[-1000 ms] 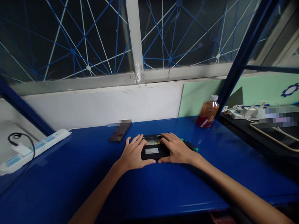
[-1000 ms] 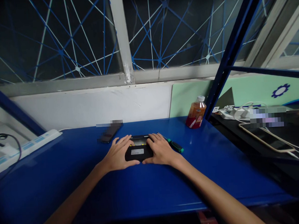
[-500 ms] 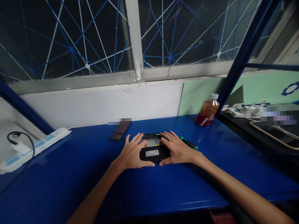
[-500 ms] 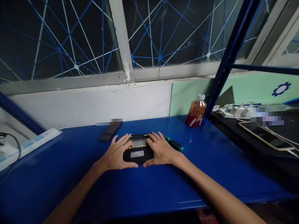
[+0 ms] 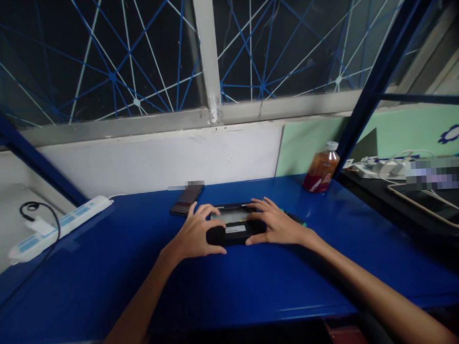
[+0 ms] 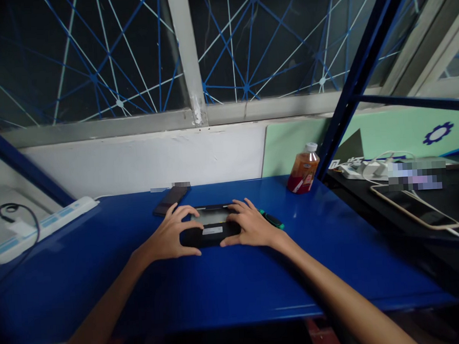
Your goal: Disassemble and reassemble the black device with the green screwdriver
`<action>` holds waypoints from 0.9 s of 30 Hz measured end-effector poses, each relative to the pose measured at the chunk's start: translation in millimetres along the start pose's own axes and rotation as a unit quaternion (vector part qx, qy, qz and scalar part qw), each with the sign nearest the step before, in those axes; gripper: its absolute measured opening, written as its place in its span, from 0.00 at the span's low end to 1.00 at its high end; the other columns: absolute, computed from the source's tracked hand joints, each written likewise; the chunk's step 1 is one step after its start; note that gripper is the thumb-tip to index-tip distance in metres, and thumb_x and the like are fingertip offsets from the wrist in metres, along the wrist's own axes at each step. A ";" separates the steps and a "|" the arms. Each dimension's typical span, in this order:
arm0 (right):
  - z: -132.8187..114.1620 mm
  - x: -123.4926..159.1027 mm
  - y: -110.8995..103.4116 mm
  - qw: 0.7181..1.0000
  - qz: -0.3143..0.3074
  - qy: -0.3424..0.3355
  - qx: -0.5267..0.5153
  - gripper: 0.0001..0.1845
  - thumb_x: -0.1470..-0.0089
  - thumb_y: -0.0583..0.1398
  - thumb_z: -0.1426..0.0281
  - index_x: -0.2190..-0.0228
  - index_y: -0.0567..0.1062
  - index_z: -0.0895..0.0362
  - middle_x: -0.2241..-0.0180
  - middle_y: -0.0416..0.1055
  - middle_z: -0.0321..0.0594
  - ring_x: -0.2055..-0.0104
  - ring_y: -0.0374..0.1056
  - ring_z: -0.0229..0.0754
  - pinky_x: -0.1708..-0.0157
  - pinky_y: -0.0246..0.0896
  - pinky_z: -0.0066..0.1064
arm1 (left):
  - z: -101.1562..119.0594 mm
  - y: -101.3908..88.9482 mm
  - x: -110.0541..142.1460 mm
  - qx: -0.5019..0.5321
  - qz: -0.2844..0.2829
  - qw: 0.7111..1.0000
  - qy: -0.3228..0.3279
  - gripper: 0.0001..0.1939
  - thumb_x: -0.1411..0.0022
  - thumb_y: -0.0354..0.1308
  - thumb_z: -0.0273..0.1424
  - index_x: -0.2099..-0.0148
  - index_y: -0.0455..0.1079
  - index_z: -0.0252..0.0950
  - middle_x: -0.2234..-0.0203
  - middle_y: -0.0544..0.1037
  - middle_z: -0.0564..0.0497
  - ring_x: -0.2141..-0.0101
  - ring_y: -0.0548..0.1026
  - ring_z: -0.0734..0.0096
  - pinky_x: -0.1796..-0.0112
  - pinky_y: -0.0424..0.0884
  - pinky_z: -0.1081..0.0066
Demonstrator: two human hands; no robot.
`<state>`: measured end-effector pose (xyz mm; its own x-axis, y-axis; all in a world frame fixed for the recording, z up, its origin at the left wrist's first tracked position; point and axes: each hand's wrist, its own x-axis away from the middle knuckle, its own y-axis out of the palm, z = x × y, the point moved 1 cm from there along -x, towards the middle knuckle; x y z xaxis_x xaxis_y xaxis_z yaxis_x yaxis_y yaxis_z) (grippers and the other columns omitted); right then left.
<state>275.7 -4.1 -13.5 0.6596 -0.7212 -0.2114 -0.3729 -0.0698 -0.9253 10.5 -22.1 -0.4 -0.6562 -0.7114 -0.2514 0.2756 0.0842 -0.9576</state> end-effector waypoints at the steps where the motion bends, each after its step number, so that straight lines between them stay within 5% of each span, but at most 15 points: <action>1: 0.4 -0.1 -0.7 1.000 -0.001 0.002 -0.005 0.39 0.55 0.59 0.39 0.55 0.77 0.57 0.41 0.63 0.54 0.35 0.50 0.61 0.38 0.37 0.61 | 1.0 -1.4 -0.1 0.003 0.002 1.000 0.002 0.23 0.52 0.66 0.50 0.56 0.74 0.45 0.53 0.72 0.47 0.48 0.67 0.50 0.42 0.44 0.38; 8: -0.4 0.1 -3.0 1.000 0.013 0.009 -0.002 0.32 0.45 0.52 0.43 0.56 0.78 0.54 0.43 0.65 0.50 0.35 0.51 0.58 0.38 0.37 0.60 | 2.9 -3.7 -0.5 0.052 0.042 0.998 -0.004 0.11 0.43 0.63 0.38 0.57 0.76 0.44 0.62 0.79 0.53 0.59 0.76 0.63 0.45 0.56 0.50; 15: 3.2 1.0 -11.2 0.995 0.094 -0.025 -0.006 0.22 0.40 0.56 0.54 0.53 0.75 0.56 0.55 0.72 0.48 0.53 0.67 0.49 0.52 0.62 0.43 | -4.1 3.9 -2.7 0.045 0.142 0.989 -0.012 0.11 0.37 0.57 0.40 0.56 0.75 0.43 0.63 0.82 0.51 0.62 0.78 0.63 0.50 0.62 0.54; 22: -3.7 -1.1 -12.0 0.990 0.142 0.011 0.026 0.21 0.35 0.51 0.59 0.51 0.73 0.57 0.57 0.73 0.47 0.56 0.67 0.48 0.56 0.61 0.40 | -4.0 6.2 -7.4 0.002 0.213 0.977 -0.021 0.12 0.32 0.52 0.37 0.56 0.74 0.37 0.63 0.81 0.49 0.62 0.76 0.63 0.54 0.63 0.59; 27: -9.1 0.0 -14.6 0.993 0.115 0.023 -0.002 0.20 0.34 0.49 0.58 0.58 0.76 0.55 0.61 0.76 0.43 0.59 0.68 0.45 0.58 0.60 0.36 | -6.4 8.1 -7.4 0.005 0.159 0.987 -0.005 0.14 0.30 0.49 0.35 0.61 0.74 0.37 0.67 0.80 0.51 0.62 0.74 0.65 0.57 0.62 0.62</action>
<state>275.2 -9.3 2.9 0.5265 -0.7494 -0.4015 -0.5127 0.0968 -0.8531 13.1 -11.7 -7.2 -0.5279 -0.6568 -0.5384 0.4744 0.2978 -0.8284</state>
